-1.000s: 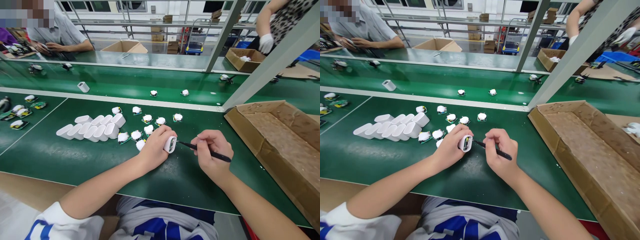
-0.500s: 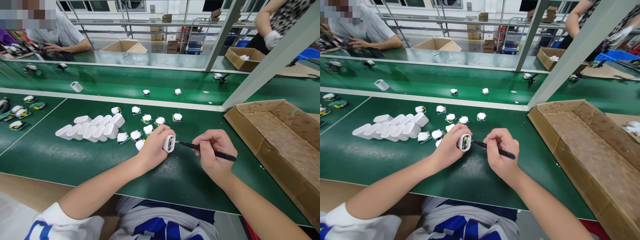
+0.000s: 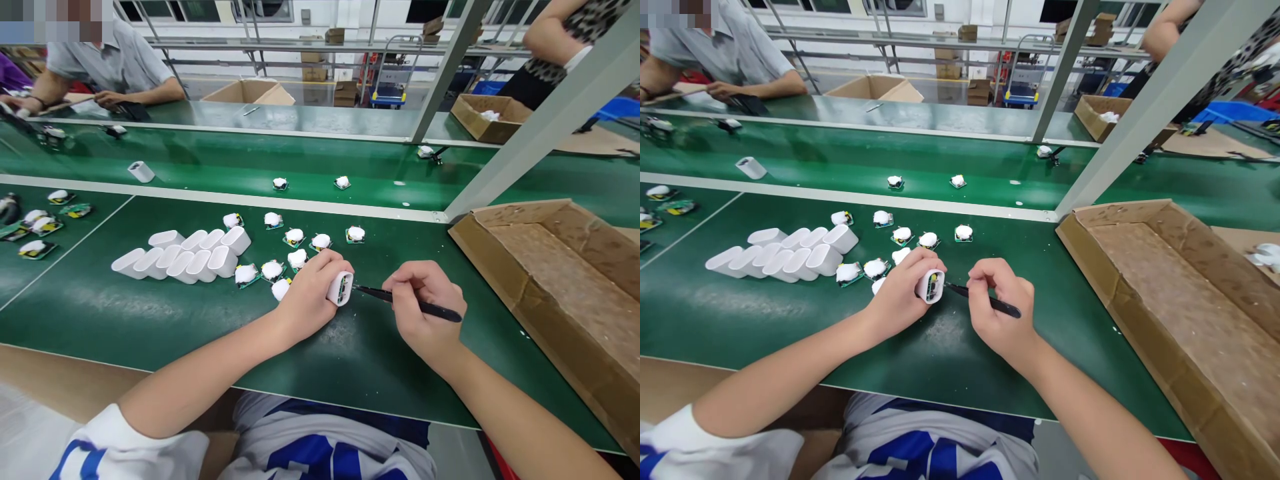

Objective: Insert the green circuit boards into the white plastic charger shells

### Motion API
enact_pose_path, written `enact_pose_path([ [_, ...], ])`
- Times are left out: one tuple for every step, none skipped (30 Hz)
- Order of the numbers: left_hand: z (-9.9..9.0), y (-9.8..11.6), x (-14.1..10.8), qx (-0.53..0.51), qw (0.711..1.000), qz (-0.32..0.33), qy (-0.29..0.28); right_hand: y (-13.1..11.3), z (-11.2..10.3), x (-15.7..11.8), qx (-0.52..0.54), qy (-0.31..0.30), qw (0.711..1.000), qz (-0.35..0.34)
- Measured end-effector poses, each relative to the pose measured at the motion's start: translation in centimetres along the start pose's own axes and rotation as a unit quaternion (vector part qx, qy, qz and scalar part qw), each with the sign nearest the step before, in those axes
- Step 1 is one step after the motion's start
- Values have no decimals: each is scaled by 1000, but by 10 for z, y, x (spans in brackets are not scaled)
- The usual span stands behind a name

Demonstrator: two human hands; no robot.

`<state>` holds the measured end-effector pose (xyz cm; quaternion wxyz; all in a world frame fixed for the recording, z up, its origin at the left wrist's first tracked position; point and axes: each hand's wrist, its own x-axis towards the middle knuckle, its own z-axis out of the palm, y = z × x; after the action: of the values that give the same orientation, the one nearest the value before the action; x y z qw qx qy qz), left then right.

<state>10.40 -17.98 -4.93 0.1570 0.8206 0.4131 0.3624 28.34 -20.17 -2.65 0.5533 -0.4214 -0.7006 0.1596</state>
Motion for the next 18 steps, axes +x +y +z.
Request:
enact_pose_path([
  [0,0,0,-4,1000,-3,0,0,0,0,6,-4,1000,2],
  [0,0,1,-8,1000,-7,1,0,0,-1,15,-5,1000,5],
  [0,0,1,-14,1000,-12,2,0,0,-1,28,-1,1000,10],
  [0,1,1,-21,1000,-18,3,1,1,-2,42,6,999,15],
  [0,1,1,-27,999,-24,3,1,1,-2,53,15,998,19],
  [0,1,1,-34,999,-29,3,2,1,-3,61,22,998,22],
  [-1,2,1,-41,999,-32,3,2,2,-3,64,26,997,22],
  [-1,2,2,-48,998,-34,3,3,2,-3,62,26,998,19],
  [-1,3,2,-53,998,-35,2,3,2,-4,54,22,998,12],
  [0,3,2,-59,998,-36,2,3,3,-4,42,15,999,2],
  [0,3,2,-63,997,-37,1,3,3,-5,25,7,1000,-9],
  [0,3,2,-67,997,-39,0,3,4,-5,6,-1,1000,-21],
  [1,2,2,-71,997,-41,-3,2,5,-6,-17,-8,999,-33],
  [2,2,2,-75,996,-43,-5,2,5,-7,-40,-14,998,-47],
  [2,1,2,-80,996,-45,-8,2,6,-8,-61,-21,996,-63],
  [3,1,2,-85,995,-48,-11,2,6,-8,-77,-27,994,-79],
  [3,1,2,-89,995,-53,-16,1,5,-9,-82,-31,992,-90],
  [3,1,3,-91,994,-61,-21,1,5,-8,-73,-32,992,-94],
])
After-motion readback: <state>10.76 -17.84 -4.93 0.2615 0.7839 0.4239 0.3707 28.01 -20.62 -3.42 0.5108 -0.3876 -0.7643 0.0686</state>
